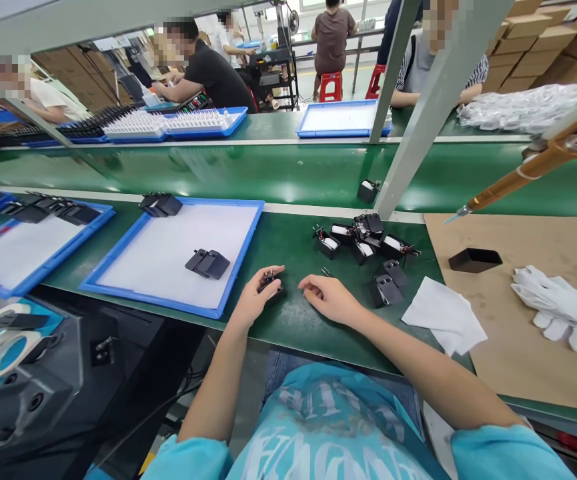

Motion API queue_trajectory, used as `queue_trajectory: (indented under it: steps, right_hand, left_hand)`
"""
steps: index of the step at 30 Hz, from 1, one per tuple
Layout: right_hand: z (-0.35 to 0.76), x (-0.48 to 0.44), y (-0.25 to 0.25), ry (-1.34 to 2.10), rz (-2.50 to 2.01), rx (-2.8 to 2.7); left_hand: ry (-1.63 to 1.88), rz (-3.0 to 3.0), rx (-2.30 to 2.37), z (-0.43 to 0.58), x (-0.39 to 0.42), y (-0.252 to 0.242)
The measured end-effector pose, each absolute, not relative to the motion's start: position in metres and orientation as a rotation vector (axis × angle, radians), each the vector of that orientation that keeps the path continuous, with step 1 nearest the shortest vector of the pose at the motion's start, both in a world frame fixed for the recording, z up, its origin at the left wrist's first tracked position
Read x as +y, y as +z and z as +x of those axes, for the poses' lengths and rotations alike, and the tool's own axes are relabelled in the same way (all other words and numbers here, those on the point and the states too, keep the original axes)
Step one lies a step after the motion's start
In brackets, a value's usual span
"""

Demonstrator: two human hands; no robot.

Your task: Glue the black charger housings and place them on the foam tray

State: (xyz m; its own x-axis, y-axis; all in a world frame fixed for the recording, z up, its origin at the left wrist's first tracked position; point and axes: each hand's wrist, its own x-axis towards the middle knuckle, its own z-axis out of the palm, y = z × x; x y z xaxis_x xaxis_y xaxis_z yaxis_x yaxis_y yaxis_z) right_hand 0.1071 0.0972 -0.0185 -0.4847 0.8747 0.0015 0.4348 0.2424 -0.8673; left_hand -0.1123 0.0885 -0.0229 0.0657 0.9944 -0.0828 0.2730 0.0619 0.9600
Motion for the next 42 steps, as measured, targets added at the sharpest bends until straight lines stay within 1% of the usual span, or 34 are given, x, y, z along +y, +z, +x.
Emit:
queue_trajectory:
  steps: [2, 6, 8, 13, 16, 19, 24, 28, 31, 35, 39, 42]
  right_hand:
    - [0.107, 0.097, -0.019, 1.152, -1.194, -2.049]
    - [0.107, 0.098, -0.02, 1.133, -1.191, -2.082]
    - [0.107, 0.098, -0.021, 1.124, -1.191, -2.09]
    - [0.106, 0.097, -0.021, 1.107, -1.184, -2.107]
    - [0.106, 0.097, -0.02, 1.099, -1.18, -2.115]
    - [0.106, 0.097, -0.021, 1.094, -1.178, -2.123]
    - [0.106, 0.096, -0.021, 1.081, -1.183, -2.139]
    - [0.106, 0.096, -0.022, 1.061, -1.18, -2.161]
    - [0.104, 0.097, -0.023, 1.029, -1.18, -2.193]
    - [0.1, 0.095, -0.024, 0.959, -1.141, -2.284]
    - [0.094, 0.089, -0.024, 0.884, -1.116, -2.379]
    - [0.093, 0.086, -0.025, 0.843, -1.118, -2.408]
  left_hand:
    - [1.032, 1.421, 1.373, -0.108, 0.091, -0.026]
    - [1.107, 1.723, 1.556, -0.107, 0.091, -0.027]
    - [1.033, 1.918, 1.615, -0.109, 0.09, -0.021]
    - [0.643, 2.263, 1.625, -0.113, 0.078, 0.003]
    - [0.581, 2.32, 1.644, -0.113, 0.068, 0.008]
    - [0.661, 2.296, 1.69, -0.11, 0.064, 0.003]
    - [0.919, 2.023, 1.748, -0.1, 0.067, -0.009]
    - [0.968, 1.964, 1.747, -0.096, 0.07, -0.014]
    - [0.838, 2.153, 1.669, -0.098, 0.074, -0.015]
    - [0.546, 2.417, 1.631, -0.104, 0.079, -0.012]
    - [0.281, 2.572, 1.653, -0.106, 0.081, -0.005]
    - [0.167, 2.651, 1.658, -0.106, 0.082, -0.003]
